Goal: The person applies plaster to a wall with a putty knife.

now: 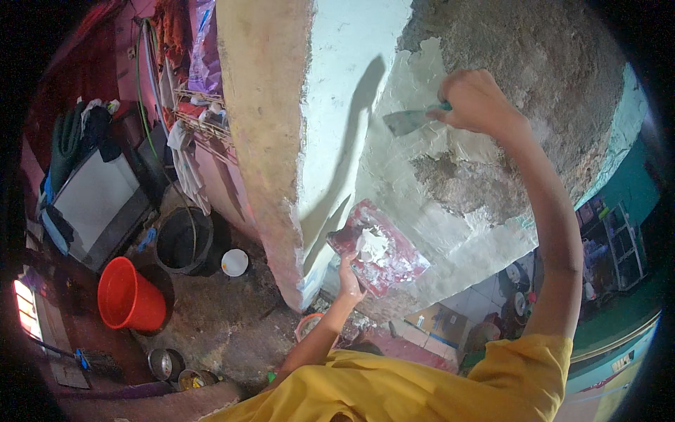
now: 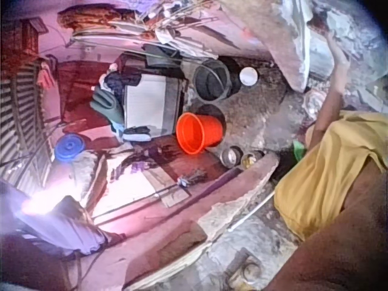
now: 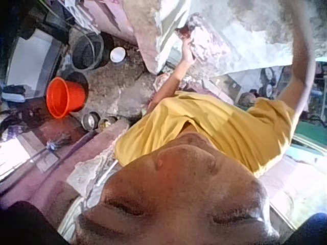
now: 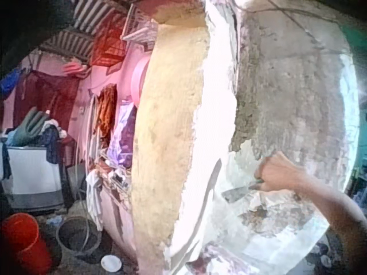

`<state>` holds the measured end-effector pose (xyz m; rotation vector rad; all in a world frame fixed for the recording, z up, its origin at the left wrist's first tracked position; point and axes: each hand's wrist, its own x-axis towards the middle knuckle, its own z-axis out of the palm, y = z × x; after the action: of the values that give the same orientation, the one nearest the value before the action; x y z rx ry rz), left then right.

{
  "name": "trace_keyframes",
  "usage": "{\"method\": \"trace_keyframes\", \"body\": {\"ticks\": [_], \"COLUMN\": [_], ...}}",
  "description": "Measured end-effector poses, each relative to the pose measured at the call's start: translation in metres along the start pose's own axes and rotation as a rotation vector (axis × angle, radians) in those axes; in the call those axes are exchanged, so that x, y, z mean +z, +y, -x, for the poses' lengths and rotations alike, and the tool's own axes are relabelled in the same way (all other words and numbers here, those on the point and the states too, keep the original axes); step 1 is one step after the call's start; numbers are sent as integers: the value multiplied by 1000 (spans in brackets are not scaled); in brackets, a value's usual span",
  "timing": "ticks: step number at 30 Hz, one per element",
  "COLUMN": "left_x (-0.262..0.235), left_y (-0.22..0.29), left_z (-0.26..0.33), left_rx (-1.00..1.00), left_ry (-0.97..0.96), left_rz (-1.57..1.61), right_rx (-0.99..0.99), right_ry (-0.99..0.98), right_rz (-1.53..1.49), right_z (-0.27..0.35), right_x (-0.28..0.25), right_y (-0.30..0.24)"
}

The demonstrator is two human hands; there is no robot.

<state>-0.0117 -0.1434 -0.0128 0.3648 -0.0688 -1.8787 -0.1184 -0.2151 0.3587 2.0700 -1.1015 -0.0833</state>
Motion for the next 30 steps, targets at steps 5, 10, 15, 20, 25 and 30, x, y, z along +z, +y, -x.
{"method": "trace_keyframes", "body": {"ticks": [5, 10, 15, 20, 25, 30], "left_x": [-8, 3, -3, -7, 9, -1], "left_y": [2, 3, 0, 1, 5, 6], "left_z": [-6, -1, 1, 4, 7, 5], "left_rx": [-11, -25, -10, -25, -39, -38], "left_ry": [-65, -112, -58, -64, -110, -133], "left_rz": [20, 10, -24, -22, 22, -15], "right_rx": [-102, -64, -104, -130, -119, 48], "right_ry": [-148, -68, 185, -42, -88, -7], "right_rz": [-79, -37, 67, -66, -84, 64], "right_z": [-4, -13, -7, -4, -13, 0], "right_x": [56, 74, 35, 54, 91, 36], "right_y": [-40, -38, -9, -35, -45, -5]}}
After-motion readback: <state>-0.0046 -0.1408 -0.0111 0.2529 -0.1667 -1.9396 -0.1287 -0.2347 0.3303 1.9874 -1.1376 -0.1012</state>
